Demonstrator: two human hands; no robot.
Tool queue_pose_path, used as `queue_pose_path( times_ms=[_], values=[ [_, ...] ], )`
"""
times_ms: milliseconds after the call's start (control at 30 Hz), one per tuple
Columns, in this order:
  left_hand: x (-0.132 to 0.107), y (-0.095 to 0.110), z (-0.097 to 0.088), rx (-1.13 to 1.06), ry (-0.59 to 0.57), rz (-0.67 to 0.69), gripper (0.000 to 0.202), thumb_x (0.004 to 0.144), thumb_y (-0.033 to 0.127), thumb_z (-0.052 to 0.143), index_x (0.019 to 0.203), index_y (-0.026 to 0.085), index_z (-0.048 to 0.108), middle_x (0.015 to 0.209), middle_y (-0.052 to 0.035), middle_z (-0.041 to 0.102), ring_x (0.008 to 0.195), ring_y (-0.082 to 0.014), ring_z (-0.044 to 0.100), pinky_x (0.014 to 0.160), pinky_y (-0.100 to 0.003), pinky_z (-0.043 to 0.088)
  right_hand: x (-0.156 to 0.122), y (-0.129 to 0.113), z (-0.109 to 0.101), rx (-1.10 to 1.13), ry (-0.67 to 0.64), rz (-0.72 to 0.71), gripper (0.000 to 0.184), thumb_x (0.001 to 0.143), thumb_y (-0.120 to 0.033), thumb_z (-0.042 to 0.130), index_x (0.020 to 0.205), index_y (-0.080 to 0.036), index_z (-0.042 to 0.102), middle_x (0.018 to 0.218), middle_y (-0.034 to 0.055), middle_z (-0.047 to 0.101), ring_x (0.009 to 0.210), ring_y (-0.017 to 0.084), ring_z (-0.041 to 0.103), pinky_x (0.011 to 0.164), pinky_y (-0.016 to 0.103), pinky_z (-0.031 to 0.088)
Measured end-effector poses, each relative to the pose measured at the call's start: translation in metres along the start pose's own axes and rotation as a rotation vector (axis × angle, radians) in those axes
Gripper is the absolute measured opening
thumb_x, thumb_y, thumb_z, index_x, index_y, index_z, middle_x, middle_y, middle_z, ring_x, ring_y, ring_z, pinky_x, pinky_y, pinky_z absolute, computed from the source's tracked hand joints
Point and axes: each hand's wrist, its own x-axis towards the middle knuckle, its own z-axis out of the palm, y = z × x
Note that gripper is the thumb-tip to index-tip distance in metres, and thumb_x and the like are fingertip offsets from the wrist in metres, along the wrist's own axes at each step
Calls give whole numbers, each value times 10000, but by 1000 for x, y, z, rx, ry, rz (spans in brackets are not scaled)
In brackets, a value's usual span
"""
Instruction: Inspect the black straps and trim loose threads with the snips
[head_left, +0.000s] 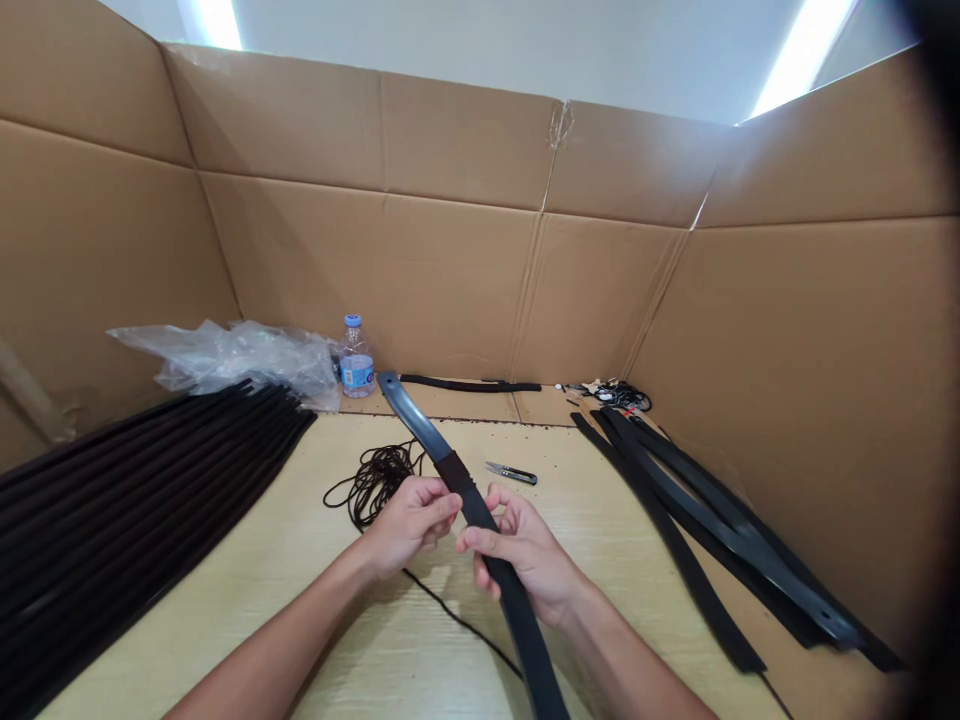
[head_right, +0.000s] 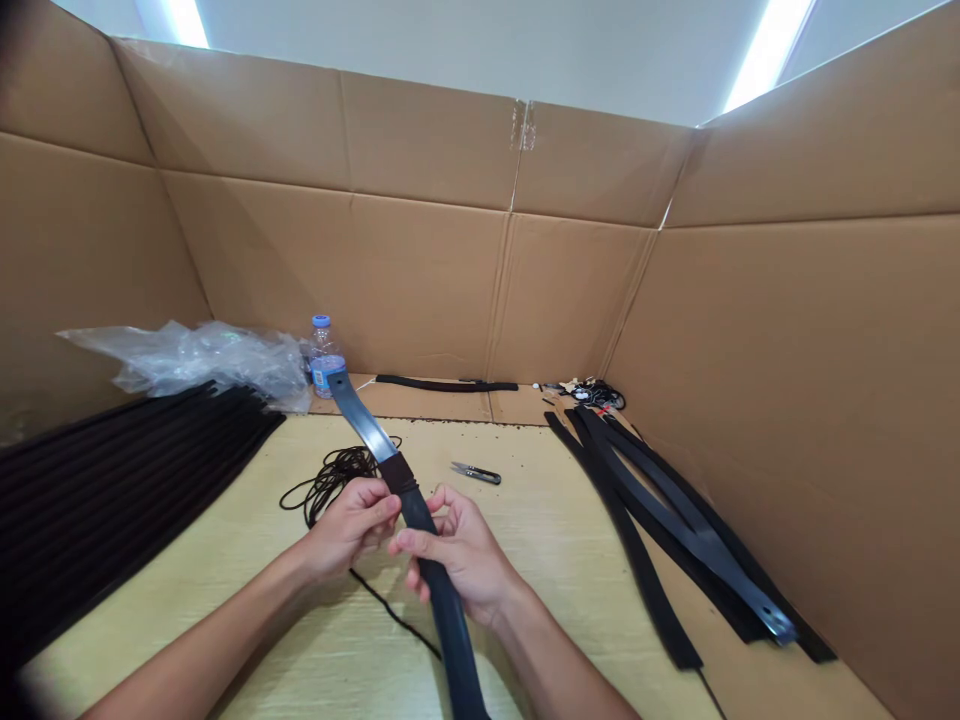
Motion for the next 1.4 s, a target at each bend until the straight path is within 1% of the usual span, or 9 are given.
queue_pose_path(
  times_ms=[133, 267, 400, 633, 767, 867, 1100, 1233, 1400],
  values=[
    [2, -2, -3, 24, 83, 16, 435, 754, 530, 637, 623, 136, 508, 463, 66, 312, 393, -44, 165, 398, -215, 75, 4, -1, -2, 107, 26, -72, 332, 812, -395, 611, 851, -159, 381, 811, 84, 644, 501, 66, 518, 421, 145, 345],
    [2, -4, -5, 41, 67, -2, 458, 752, 563, 622, 629, 135, 516, 463, 63, 310, 402, -52, 182, 401, -219, 86, 2, -1, -1, 141, 48, -21, 394, 712, -281, 727, 997, -132, 498, 762, 48, 619, 572, 75, 522, 492, 173, 408],
    [0, -5, -3, 53, -5, -4, 489, 738, 592, 618, 616, 129, 522, 460, 45, 347, 399, -53, 195, 404, -224, 88, -2, -1, -1, 67, 8, 57, 363, 629, -230, 780, 885, -98, 558, 651, -1, 548, 547, 79, 512, 500, 222, 496],
    [-2, -1, 1, 56, -41, -3, 460, 752, 557, 624, 610, 152, 457, 488, 58, 307, 420, -53, 194, 398, -207, 110, -4, -3, -3, -33, -126, 97, 481, 613, -237, 784, 848, -168, 370, 661, 9, 617, 454, 159, 597, 349, 186, 427],
    [-1, 1, 1, 48, 7, 26, 463, 758, 557, 610, 592, 155, 449, 461, 61, 307, 395, -46, 185, 392, -197, 93, -1, -4, 0, -46, -86, -40, 408, 747, -377, 676, 842, -177, 334, 693, 66, 651, 398, 88, 511, 339, 141, 346],
    [0, 1, -2, 50, 53, 33, 449, 777, 545, 594, 597, 157, 456, 457, 68, 297, 383, -42, 160, 379, -193, 80, 1, -6, 1, 72, -13, -18, 325, 812, -401, 586, 869, -177, 357, 752, 87, 656, 501, 103, 545, 420, 166, 379],
    [2, -2, -5, 84, 59, 38, 447, 751, 573, 617, 649, 151, 510, 441, 70, 305, 386, -55, 199, 375, -193, 126, 1, -2, -1, 166, 75, 69, 484, 652, -206, 759, 1053, -146, 493, 764, 33, 606, 639, 94, 541, 523, 191, 435],
    [0, -2, -4, 109, -7, 50, 451, 790, 566, 568, 680, 129, 545, 437, 63, 309, 391, -58, 187, 387, -206, 111, -2, 0, 0, 116, 101, 72, 428, 592, -199, 799, 918, -104, 539, 718, 0, 557, 605, 85, 522, 489, 214, 486],
    [-2, 1, 2, 50, -33, 41, 423, 820, 529, 546, 646, 150, 480, 470, 70, 291, 393, -48, 173, 386, -197, 112, -3, -1, 4, 49, 45, 50, 449, 602, -251, 796, 787, -152, 400, 739, -3, 588, 551, 134, 597, 454, 255, 500]
  ],
)
